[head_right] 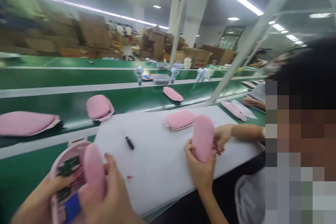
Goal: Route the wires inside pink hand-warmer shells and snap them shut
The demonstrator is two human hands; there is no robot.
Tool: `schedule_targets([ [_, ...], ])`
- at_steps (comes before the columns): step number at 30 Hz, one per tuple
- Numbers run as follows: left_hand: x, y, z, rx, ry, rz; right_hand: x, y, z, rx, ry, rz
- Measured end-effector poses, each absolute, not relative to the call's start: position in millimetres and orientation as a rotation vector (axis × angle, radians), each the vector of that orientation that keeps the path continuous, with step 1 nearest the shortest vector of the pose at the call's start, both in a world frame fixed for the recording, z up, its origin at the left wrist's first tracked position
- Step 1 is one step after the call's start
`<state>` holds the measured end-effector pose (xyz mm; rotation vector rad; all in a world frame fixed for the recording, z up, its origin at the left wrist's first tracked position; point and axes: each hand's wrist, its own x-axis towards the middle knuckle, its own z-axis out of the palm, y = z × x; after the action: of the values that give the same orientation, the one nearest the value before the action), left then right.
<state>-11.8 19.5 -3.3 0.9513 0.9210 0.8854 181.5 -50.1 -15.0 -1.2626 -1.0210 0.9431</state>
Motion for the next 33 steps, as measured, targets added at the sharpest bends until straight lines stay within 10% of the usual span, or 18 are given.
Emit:
schedule_targets([
  [11, -14.7, 17.9, 31.2, 2.014, 1.399, 0.828, 123.6, -45.5, -33.8, -0.873, -0.959, 1.309],
  [33, -17.1, 13.9, 34.0, 2.045, 1.468, 0.572, 127.1, -36.4, -38.4, -0.872, -0.862, 1.232],
])
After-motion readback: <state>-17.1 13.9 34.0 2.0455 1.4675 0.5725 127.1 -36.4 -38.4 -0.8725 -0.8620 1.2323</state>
